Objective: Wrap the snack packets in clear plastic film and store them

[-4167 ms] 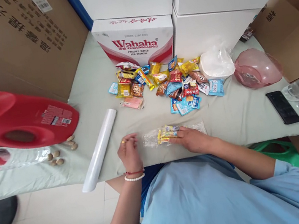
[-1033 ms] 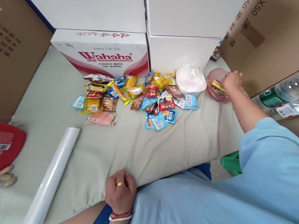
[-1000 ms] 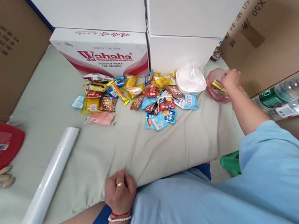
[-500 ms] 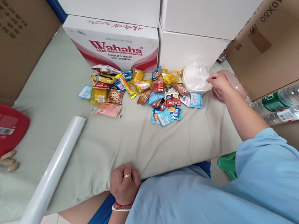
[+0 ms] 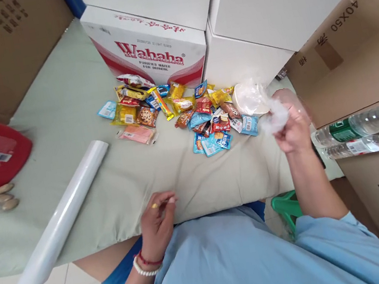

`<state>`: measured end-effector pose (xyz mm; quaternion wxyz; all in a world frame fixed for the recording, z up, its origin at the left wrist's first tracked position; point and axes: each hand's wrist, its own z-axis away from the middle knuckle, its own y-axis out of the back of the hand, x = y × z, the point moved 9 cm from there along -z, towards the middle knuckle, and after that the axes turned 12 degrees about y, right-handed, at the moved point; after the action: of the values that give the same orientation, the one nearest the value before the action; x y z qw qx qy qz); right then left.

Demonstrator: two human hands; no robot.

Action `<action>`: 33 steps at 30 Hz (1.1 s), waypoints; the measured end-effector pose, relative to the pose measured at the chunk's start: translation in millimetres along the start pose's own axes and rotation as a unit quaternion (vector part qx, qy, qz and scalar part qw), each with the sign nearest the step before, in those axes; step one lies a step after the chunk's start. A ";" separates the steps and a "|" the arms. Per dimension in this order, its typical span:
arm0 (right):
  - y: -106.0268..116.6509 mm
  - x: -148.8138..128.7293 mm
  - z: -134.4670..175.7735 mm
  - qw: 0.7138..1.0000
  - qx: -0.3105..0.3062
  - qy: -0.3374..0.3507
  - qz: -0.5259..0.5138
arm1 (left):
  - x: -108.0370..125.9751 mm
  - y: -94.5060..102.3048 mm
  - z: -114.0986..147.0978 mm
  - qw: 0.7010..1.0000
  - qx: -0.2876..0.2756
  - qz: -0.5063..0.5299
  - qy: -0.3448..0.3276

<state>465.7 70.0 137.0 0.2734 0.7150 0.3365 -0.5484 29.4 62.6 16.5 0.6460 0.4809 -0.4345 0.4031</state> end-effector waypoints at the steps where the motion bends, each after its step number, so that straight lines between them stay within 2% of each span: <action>1: -21.8 14.3 25.9 0.998 -0.033 -0.056 -0.025 | 1.8 -12.4 -4.4 0.997 -0.037 0.056 0.046; 3: -65.0 43.5 78.9 0.980 -0.095 -0.162 -0.060 | 7.9 -41.9 -10.9 0.967 -0.117 0.189 0.127; 5: -100.6 65.6 122.8 0.961 -0.150 -0.223 -0.070 | 16.1 -71.3 -14.7 0.914 -0.200 0.303 0.182; 7: -123.3 76.4 147.4 0.956 -0.186 -0.219 -0.059 | 19.5 -90.4 -17.1 0.879 -0.254 0.343 0.214; 8: -129.0 78.5 152.2 0.960 -0.191 -0.199 -0.050 | 17.4 -94.9 -18.0 0.876 -0.263 0.334 0.225; 12: -124.3 80.7 145.9 0.981 -0.153 -0.119 -0.010 | -3.6 -87.8 -20.6 0.911 -0.205 0.258 0.249; 16: -120.5 84.5 136.9 0.978 -0.186 -0.097 0.021 | -13.9 -81.9 -16.8 0.919 -0.176 0.254 0.243; 18: -117.7 83.1 133.6 0.978 -0.184 -0.082 0.050 | -14.0 -76.2 -16.9 0.934 -0.148 0.234 0.224; 21: -119.5 77.6 136.9 0.977 -0.184 -0.070 0.081 | -2.1 -57.9 -19.5 0.981 -0.064 0.121 0.140; 23: -134.2 81.0 151.4 0.962 -0.242 -0.111 0.058 | 15.3 -53.3 -17.8 0.997 -0.039 0.023 0.055; 25: -151.7 86.6 170.6 0.937 -0.307 -0.164 0.015 | 30.8 -61.1 -12.2 0.997 -0.067 -0.042 -0.021; 27: -160.5 89.6 180.3 0.930 -0.321 -0.179 -0.005 | 36.6 -72.0 -6.5 0.991 -0.112 -0.057 -0.048; 29: -160.7 90.4 179.3 0.941 -0.299 -0.158 0.009 | 30.9 -71.9 -7.4 0.995 -0.099 -0.033 -0.008; 32: -158.4 88.2 176.1 0.950 -0.283 -0.122 0.050 | 12.1 -55.8 -14.4 0.995 0.007 0.026 0.096; 33: -159.3 87.3 176.6 0.948 -0.290 -0.119 0.055 | 8.3 -53.2 -16.9 0.992 0.024 0.042 0.113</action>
<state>250.2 51.0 5.0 0.5366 0.5518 0.4061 -0.4925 84.8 68.5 7.2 0.6619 0.4292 -0.3691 0.4915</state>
